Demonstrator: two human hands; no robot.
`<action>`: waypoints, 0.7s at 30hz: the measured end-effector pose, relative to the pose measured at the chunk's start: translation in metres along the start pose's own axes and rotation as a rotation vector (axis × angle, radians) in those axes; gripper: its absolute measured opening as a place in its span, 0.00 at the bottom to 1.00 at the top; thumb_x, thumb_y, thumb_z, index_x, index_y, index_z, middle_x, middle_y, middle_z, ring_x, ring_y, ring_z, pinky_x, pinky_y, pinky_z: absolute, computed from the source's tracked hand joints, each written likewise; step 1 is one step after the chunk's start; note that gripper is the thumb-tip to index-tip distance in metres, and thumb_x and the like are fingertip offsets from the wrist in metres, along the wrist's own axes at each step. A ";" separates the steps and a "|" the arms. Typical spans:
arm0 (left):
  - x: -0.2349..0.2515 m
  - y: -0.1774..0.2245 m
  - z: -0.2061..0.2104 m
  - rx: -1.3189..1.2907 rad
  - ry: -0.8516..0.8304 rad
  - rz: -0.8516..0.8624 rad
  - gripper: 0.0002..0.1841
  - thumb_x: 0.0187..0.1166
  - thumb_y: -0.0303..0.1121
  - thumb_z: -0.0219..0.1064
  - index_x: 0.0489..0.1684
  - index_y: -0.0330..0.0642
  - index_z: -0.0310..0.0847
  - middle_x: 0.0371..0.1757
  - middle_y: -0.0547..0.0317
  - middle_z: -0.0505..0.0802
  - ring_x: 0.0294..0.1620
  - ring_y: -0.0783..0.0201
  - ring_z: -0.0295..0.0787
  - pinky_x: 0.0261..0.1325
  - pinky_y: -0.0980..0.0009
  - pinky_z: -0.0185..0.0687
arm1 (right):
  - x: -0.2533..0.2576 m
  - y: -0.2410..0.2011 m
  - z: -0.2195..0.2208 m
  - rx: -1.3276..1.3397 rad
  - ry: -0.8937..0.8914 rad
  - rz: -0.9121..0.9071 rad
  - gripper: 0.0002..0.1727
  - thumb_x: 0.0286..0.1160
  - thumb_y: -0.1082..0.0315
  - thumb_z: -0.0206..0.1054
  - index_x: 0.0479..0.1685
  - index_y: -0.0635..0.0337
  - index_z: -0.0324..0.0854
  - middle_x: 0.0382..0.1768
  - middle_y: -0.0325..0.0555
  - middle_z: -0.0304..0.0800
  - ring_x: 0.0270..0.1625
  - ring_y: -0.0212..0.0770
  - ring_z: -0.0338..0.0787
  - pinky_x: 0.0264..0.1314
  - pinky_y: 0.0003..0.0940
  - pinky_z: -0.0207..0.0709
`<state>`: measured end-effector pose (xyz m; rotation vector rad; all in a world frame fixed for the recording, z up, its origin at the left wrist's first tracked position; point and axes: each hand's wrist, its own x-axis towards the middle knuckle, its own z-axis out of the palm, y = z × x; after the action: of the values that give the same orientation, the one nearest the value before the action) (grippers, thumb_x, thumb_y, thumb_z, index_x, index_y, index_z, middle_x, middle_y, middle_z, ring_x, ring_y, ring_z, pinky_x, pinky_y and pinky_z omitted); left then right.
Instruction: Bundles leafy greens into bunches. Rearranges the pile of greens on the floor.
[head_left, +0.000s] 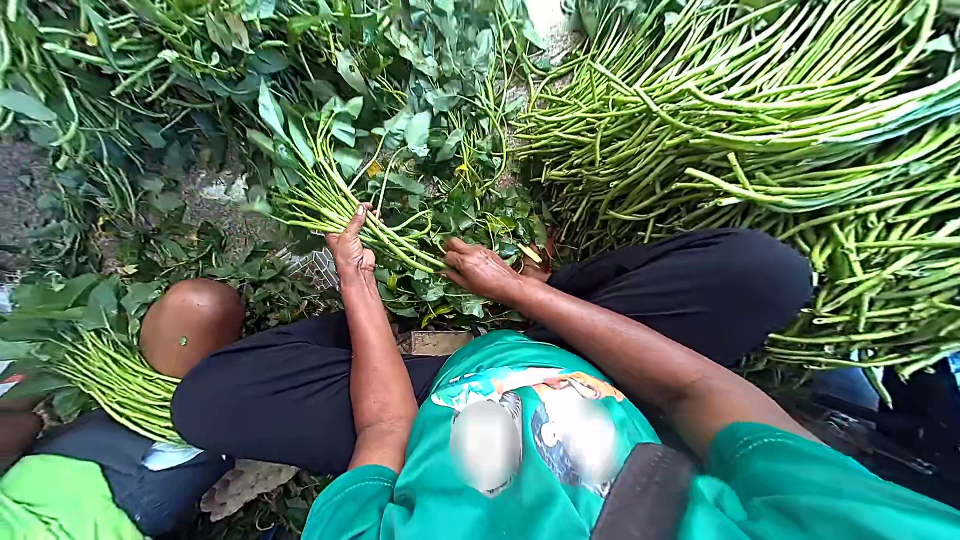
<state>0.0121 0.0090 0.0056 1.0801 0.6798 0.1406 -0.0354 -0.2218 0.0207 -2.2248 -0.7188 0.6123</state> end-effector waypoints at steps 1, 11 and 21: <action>0.000 -0.003 0.000 0.000 0.035 -0.005 0.14 0.79 0.16 0.65 0.59 0.33 0.73 0.41 0.48 0.94 0.38 0.57 0.94 0.46 0.60 0.93 | -0.009 -0.005 -0.003 -0.024 0.033 0.012 0.20 0.88 0.59 0.61 0.39 0.71 0.85 0.58 0.64 0.87 0.48 0.61 0.93 0.51 0.57 0.87; -0.015 0.008 -0.001 0.046 -0.073 -0.031 0.17 0.83 0.26 0.67 0.68 0.42 0.73 0.54 0.53 0.93 0.52 0.56 0.94 0.58 0.57 0.91 | -0.019 -0.029 -0.015 -0.178 -0.218 0.308 0.26 0.93 0.50 0.53 0.53 0.65 0.87 0.51 0.61 0.93 0.61 0.63 0.90 0.66 0.64 0.77; -0.010 0.012 0.012 -0.148 -0.016 -0.188 0.06 0.89 0.24 0.54 0.49 0.38 0.77 0.38 0.52 0.91 0.36 0.58 0.92 0.46 0.62 0.93 | -0.036 -0.033 -0.034 0.033 0.220 -0.156 0.15 0.88 0.65 0.61 0.37 0.67 0.86 0.33 0.53 0.87 0.39 0.49 0.91 0.43 0.43 0.86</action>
<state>0.0137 0.0015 0.0235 0.8697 0.7415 0.0202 -0.0517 -0.2411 0.0746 -2.1397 -0.7525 0.2948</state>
